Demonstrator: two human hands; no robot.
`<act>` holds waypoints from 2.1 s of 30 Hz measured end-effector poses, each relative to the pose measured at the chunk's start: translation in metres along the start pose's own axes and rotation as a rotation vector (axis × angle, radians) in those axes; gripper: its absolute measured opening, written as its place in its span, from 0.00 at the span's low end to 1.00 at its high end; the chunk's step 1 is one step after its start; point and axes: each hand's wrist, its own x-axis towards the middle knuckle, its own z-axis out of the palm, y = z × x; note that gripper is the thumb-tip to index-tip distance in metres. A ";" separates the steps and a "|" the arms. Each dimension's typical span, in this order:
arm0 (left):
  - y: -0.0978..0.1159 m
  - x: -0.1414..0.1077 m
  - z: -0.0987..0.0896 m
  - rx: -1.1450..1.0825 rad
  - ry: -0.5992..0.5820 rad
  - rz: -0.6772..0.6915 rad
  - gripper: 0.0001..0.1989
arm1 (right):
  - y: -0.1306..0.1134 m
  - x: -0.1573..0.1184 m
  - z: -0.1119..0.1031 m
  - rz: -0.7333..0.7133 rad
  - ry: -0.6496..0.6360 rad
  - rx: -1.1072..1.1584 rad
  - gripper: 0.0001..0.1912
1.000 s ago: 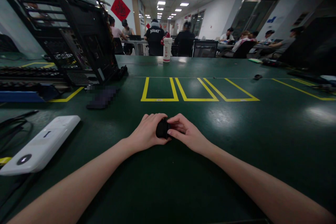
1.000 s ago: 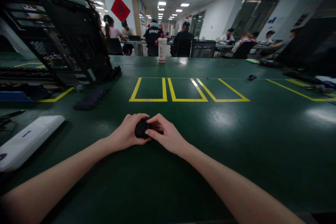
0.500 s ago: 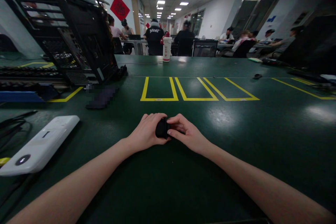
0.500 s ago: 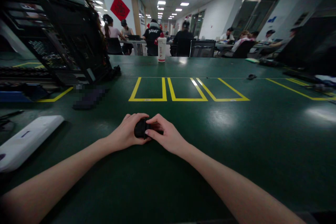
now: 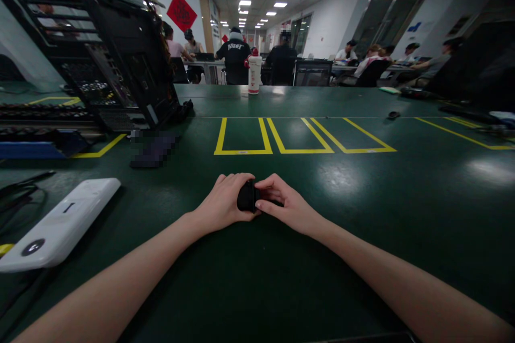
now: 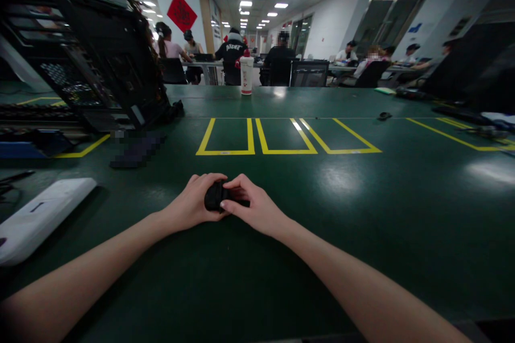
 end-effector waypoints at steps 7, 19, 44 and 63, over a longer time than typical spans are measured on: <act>0.002 0.001 -0.001 -0.009 0.005 -0.006 0.28 | -0.001 0.003 0.001 0.046 0.027 -0.041 0.16; 0.003 0.001 -0.001 0.012 0.011 0.001 0.28 | 0.002 0.002 0.001 -0.014 0.016 -0.032 0.12; 0.001 0.001 0.000 0.012 -0.003 0.009 0.28 | -0.001 0.003 -0.002 0.077 0.020 -0.054 0.17; 0.004 0.002 -0.003 0.000 -0.026 -0.003 0.28 | -0.002 0.003 -0.001 0.063 0.016 -0.012 0.17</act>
